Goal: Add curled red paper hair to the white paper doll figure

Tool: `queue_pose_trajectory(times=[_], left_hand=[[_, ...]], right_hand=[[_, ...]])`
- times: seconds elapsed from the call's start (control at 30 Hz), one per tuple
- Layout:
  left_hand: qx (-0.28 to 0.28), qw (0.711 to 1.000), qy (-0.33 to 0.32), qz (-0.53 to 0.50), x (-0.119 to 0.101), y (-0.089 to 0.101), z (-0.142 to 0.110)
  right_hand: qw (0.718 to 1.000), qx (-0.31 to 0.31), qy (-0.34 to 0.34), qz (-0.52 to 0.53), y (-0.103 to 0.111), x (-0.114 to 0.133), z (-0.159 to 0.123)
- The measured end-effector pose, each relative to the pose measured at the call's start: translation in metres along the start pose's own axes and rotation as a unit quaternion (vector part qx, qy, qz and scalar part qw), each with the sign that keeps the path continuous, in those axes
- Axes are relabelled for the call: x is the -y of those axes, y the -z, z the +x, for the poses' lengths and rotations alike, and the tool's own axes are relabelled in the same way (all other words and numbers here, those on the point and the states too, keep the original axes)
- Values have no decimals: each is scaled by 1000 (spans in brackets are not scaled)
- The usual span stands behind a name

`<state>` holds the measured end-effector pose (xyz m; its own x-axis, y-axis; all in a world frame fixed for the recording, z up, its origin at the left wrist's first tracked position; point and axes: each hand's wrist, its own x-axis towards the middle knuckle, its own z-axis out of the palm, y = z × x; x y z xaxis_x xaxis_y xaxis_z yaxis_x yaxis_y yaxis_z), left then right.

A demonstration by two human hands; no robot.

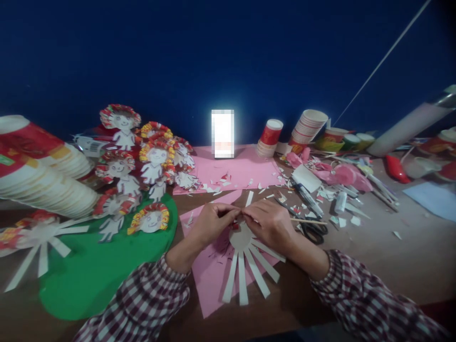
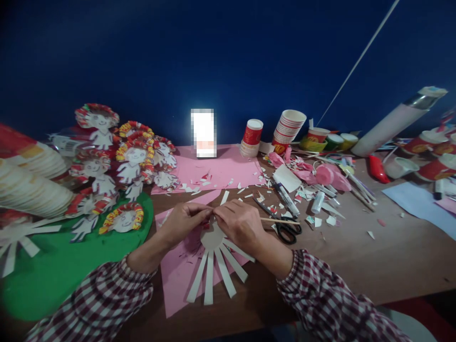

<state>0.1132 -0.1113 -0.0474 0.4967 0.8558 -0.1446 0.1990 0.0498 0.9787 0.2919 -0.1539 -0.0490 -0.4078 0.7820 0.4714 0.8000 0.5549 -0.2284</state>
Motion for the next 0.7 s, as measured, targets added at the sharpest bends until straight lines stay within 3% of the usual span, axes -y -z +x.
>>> queue_pose_trajectory(times=[0.27,0.7], left_hand=[[-1,996,-23,82,-2,3,-1],[-14,1000,-2,-1,0,0,-1]], right_hand=[[1000,-10,5,0,1,0,0],[1000,-15,0,25,-3,-3,0]])
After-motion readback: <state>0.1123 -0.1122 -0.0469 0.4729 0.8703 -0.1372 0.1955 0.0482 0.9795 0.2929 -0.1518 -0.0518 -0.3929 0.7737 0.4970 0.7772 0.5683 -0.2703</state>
